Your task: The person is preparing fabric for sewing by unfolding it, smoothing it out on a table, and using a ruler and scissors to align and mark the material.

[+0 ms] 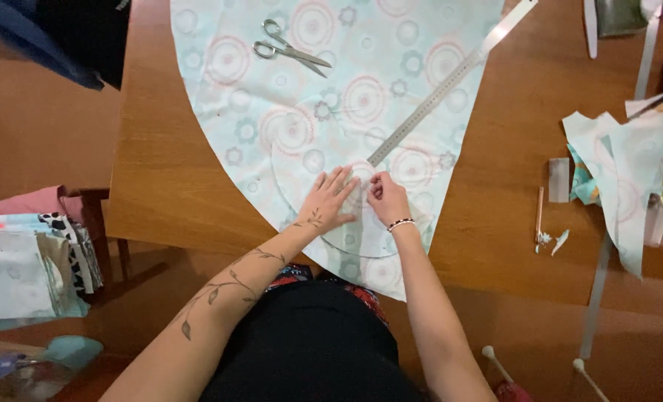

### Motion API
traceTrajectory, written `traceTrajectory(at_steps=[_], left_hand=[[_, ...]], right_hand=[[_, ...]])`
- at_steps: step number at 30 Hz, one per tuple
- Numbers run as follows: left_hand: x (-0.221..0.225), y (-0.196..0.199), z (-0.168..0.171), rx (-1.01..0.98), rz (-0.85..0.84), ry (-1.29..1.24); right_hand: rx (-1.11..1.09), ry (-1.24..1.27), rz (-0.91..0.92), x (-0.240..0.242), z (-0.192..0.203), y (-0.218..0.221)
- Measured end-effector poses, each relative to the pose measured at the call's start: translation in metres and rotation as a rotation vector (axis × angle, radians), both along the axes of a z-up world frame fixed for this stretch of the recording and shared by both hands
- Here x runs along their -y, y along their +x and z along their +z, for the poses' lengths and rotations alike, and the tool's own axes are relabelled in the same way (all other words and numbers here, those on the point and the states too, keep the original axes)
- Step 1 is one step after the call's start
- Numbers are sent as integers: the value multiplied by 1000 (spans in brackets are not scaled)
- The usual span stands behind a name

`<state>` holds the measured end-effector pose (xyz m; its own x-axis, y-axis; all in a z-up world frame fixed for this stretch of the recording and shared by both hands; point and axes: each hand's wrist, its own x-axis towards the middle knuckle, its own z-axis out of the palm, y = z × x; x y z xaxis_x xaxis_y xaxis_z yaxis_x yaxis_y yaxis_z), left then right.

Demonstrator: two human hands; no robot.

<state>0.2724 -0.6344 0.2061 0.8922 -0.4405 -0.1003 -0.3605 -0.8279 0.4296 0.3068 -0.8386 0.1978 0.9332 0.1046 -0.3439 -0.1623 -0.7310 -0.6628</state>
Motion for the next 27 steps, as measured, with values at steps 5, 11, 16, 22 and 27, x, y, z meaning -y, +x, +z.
traceTrajectory(at_steps=[5, 11, 16, 22, 27], left_hand=[[-1, 27, -30, 287, -28, 12], [-5, 110, 1, 129, -261, 278], [-9, 119, -32, 209, -287, 328], [-41, 92, -37, 582, -197, 87], [-56, 72, -52, 748, -76, -41]], right_hand=[[83, -82, -225, 76, 18, -6], [228, -203, -533, 189, -38, -23], [274, -185, -584, 174, 0, -28], [540, -16, -453, 95, 40, -24], [744, 34, -151, 12, 36, -25]])
